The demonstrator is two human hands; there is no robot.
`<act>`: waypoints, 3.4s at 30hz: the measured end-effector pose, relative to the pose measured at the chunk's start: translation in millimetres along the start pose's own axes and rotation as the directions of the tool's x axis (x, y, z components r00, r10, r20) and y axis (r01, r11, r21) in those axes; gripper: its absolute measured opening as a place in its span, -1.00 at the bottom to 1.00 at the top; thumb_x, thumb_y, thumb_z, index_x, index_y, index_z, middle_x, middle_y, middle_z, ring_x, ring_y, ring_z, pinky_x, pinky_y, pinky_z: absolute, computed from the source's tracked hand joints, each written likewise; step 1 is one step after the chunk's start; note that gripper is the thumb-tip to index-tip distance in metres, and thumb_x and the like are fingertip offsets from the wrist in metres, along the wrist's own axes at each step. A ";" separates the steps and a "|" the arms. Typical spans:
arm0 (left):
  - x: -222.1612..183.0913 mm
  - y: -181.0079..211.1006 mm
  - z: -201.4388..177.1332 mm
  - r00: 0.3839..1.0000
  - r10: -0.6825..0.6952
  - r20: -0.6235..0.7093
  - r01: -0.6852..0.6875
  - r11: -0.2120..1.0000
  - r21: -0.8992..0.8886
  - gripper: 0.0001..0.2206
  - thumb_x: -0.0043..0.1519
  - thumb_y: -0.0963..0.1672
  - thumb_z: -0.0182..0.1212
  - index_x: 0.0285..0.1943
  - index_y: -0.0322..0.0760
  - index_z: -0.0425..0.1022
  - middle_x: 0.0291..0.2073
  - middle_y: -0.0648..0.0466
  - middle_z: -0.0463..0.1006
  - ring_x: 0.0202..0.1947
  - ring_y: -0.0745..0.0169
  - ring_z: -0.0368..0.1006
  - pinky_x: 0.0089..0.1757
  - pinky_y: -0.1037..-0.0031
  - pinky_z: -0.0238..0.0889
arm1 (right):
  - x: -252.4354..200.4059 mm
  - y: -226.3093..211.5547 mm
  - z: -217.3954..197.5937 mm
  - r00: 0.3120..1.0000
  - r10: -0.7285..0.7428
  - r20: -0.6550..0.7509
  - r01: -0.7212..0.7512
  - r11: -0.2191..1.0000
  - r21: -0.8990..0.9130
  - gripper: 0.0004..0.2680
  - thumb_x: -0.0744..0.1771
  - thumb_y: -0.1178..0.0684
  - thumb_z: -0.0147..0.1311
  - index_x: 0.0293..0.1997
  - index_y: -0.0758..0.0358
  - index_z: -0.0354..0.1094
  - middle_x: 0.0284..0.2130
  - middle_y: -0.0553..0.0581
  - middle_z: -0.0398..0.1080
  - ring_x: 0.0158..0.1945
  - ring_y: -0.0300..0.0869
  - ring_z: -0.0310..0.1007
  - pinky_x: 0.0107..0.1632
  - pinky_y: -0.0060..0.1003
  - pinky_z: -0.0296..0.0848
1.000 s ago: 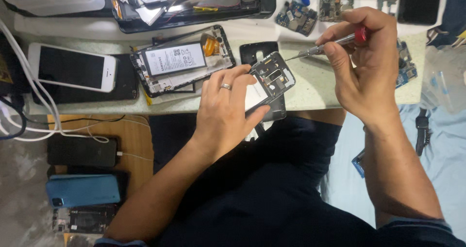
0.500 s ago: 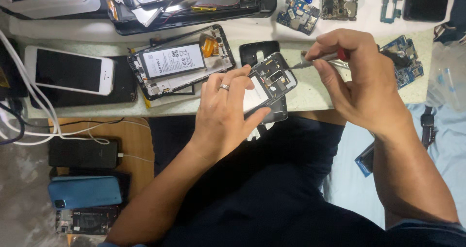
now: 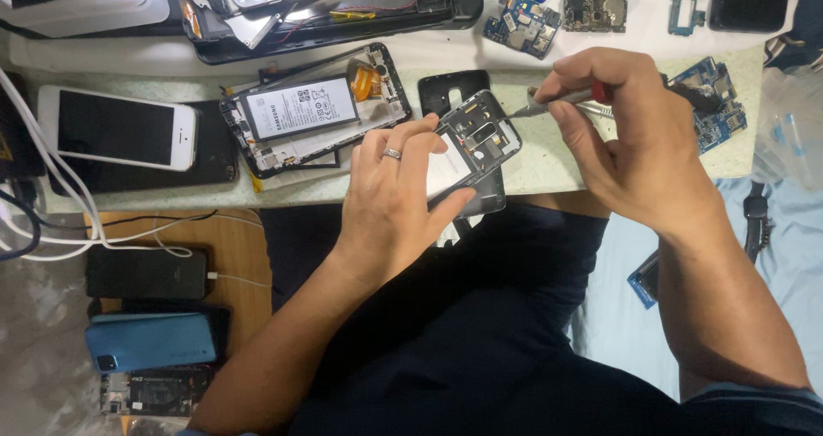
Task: The person removes the back cover of a Samsung smartphone and uses a screwdriver to unscrew internal components. The person then uses a prying tool to detach the battery and other parts from the phone's frame.
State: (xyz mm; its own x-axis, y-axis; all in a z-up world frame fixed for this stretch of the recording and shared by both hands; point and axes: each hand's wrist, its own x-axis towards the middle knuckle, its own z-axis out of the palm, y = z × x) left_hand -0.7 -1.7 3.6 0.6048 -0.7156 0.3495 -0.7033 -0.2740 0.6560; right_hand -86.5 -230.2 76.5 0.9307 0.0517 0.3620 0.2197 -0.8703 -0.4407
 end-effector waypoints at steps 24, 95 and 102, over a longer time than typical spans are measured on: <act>-9.3 2.7 4.0 0.998 0.053 -0.024 -0.052 0.998 0.031 -0.55 0.11 -0.08 0.56 0.08 -0.32 0.47 0.23 -0.16 0.41 0.15 -0.16 0.33 0.12 0.12 0.22 | 50.6 -11.6 -24.5 0.907 -0.069 0.415 0.216 0.923 -0.318 -0.86 0.37 0.04 0.18 -0.09 0.26 0.53 -0.22 0.13 0.55 -0.18 0.01 0.57 -0.09 -0.15 0.51; 12.9 -2.2 -9.6 0.962 0.217 -0.164 -0.197 0.972 0.132 -0.89 0.29 -0.18 0.40 -0.10 -0.22 0.56 -0.21 0.14 0.54 -0.17 0.15 0.46 -0.08 0.32 0.20 | 21.2 -30.4 -24.7 0.987 -0.055 0.153 0.030 0.986 0.163 -0.90 0.29 0.30 0.24 -0.18 0.43 0.42 -0.20 0.24 0.55 -0.13 -0.10 0.61 -0.09 -0.30 0.56; 60.1 -2.8 -10.3 0.924 0.345 -0.162 -0.322 0.934 0.156 -0.87 0.30 -0.15 0.42 -0.12 -0.21 0.52 -0.22 0.12 0.51 -0.18 0.15 0.44 -0.13 0.30 0.24 | -47.3 -0.5 5.7 0.919 0.373 -0.125 -0.234 0.774 0.588 -0.92 0.40 0.39 0.14 -0.09 0.44 0.32 -0.09 0.30 0.49 -0.10 -0.16 0.57 0.02 -0.35 0.60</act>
State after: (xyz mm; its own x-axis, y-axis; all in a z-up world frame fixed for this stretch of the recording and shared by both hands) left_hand 41.5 -37.3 29.7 0.3767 -0.6521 0.6579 -0.9096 -0.1261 0.3959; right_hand -128.9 -229.4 54.9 0.9011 -0.3381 0.2714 0.1244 -0.3981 -0.9089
